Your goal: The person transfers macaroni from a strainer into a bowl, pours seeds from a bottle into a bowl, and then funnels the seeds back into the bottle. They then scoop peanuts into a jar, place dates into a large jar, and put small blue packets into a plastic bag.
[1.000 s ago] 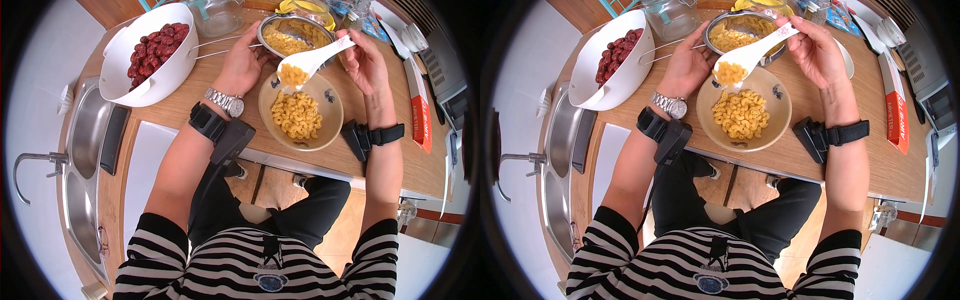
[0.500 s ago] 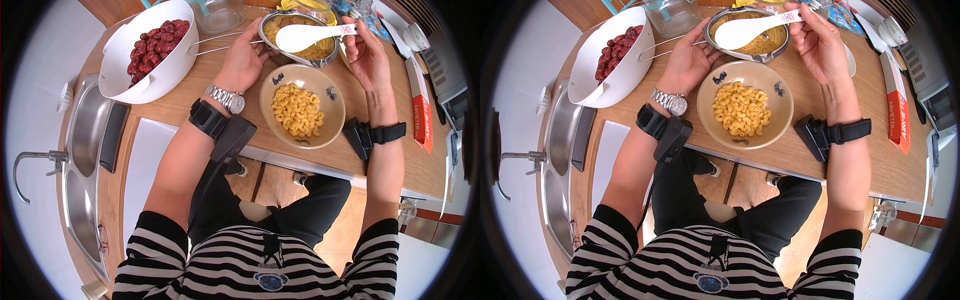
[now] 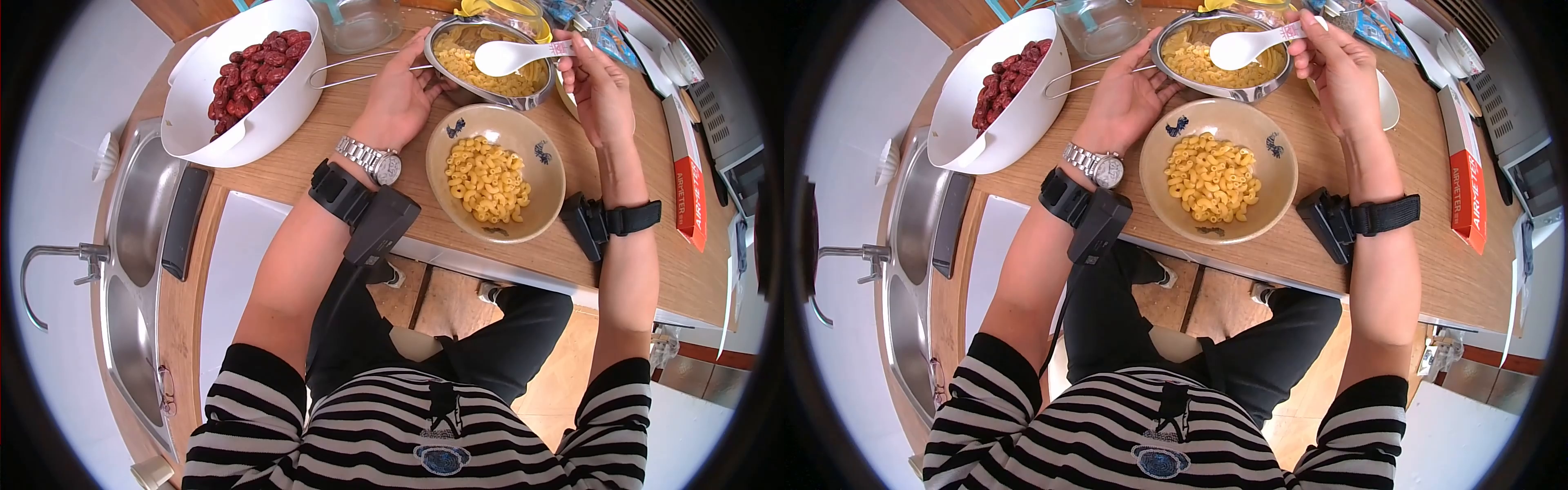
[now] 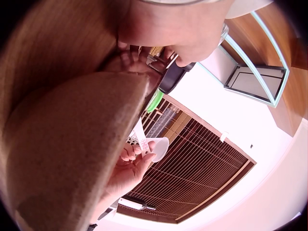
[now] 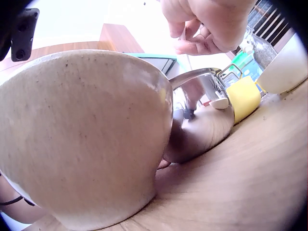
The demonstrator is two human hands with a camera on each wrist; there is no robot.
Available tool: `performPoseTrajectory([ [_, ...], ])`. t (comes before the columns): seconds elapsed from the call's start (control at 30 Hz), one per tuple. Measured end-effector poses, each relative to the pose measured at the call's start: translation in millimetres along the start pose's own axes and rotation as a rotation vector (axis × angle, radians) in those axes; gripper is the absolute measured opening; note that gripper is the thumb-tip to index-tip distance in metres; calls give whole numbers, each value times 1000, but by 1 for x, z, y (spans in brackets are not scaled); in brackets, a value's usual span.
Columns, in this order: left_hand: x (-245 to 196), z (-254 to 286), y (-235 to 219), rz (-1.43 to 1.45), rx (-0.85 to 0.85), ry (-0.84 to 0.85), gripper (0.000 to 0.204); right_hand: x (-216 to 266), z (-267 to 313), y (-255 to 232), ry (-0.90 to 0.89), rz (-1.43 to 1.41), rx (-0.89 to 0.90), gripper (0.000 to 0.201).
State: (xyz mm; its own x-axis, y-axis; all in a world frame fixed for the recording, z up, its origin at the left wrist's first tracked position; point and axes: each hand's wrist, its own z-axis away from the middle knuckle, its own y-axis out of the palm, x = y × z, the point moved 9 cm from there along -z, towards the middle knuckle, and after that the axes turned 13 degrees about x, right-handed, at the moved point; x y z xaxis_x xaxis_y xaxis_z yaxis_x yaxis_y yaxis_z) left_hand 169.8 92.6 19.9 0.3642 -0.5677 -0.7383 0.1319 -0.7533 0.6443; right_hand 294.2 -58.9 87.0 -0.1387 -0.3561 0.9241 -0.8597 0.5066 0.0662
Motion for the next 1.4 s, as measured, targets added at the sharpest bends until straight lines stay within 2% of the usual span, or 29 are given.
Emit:
performPoseTrajectory([
  [0.23,-1,0,1,1,6,4,34,-10,0,5,73,36,61,24],
  [0.43,-1,0,1,0,9,6,35,-16,0,6,149,-44,95,23],
  [0.63,-1,0,1,-1,9,4,34,-25,1,-2,198,-168,29,23],
  [0.7,0,0,0,-6,8,3,34,-30,2,-10,229,-215,-46,23],
  [1.03,-1,0,0,0,3,3,32,-28,0,-15,169,-418,-61,22],
  [1.13,-1,0,2,-4,6,1,33,-27,2,-18,158,-476,-133,22],
  [1.2,-1,1,2,16,-14,-1,31,-22,-2,-12,107,-551,-17,22],
  [1.33,-2,2,2,24,-35,12,30,-14,-1,-5,80,-547,49,23],
  [1.4,0,-1,-1,17,-14,-1,31,-6,-1,8,57,-525,199,26],
])
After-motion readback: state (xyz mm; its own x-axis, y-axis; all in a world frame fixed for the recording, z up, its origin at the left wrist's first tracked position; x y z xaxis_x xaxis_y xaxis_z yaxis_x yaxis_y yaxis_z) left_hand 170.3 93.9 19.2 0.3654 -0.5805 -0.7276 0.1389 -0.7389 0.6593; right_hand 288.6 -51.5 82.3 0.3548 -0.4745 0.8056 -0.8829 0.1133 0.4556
